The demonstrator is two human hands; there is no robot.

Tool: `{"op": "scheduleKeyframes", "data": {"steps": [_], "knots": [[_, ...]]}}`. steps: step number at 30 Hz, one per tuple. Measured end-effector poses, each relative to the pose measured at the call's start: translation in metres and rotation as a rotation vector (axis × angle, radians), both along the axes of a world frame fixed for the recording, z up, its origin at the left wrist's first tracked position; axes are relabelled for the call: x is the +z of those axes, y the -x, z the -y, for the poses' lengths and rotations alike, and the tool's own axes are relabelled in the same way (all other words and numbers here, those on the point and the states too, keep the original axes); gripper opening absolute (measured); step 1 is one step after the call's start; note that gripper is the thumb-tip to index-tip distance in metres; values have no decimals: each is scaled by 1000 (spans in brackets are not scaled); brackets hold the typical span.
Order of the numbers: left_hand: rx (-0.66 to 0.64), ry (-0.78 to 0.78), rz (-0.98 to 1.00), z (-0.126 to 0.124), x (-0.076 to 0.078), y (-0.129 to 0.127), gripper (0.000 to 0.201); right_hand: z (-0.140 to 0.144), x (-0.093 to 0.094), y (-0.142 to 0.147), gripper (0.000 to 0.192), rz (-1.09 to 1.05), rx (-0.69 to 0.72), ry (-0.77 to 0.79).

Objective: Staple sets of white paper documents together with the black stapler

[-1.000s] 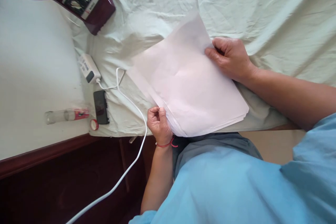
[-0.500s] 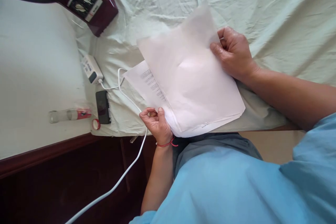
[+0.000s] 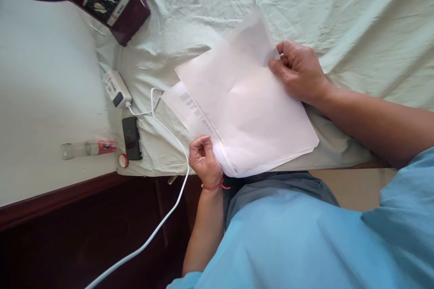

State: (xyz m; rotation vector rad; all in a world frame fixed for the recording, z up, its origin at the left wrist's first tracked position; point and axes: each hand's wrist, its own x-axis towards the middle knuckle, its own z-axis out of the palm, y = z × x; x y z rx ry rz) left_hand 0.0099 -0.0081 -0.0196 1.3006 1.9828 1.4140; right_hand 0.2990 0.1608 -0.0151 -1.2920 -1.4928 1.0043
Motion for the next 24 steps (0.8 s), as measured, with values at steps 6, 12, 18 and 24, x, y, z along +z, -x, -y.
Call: {"op": "scheduleKeyframes", "data": {"steps": [6,12,18,24], "knots": [[29,23,-13,-1,1,-1,22,1,0,-2,26,12,79,-38],[12,43,27,1,1,1,24,2,0,-3,25,2,135,-16],[-8,28,81,0,1,-1,39,3,-5,-3,26,6,155,21],[-29,-42,66,-1,2,-4,32,6,-1,-1,26,-7,218,-3]]}}
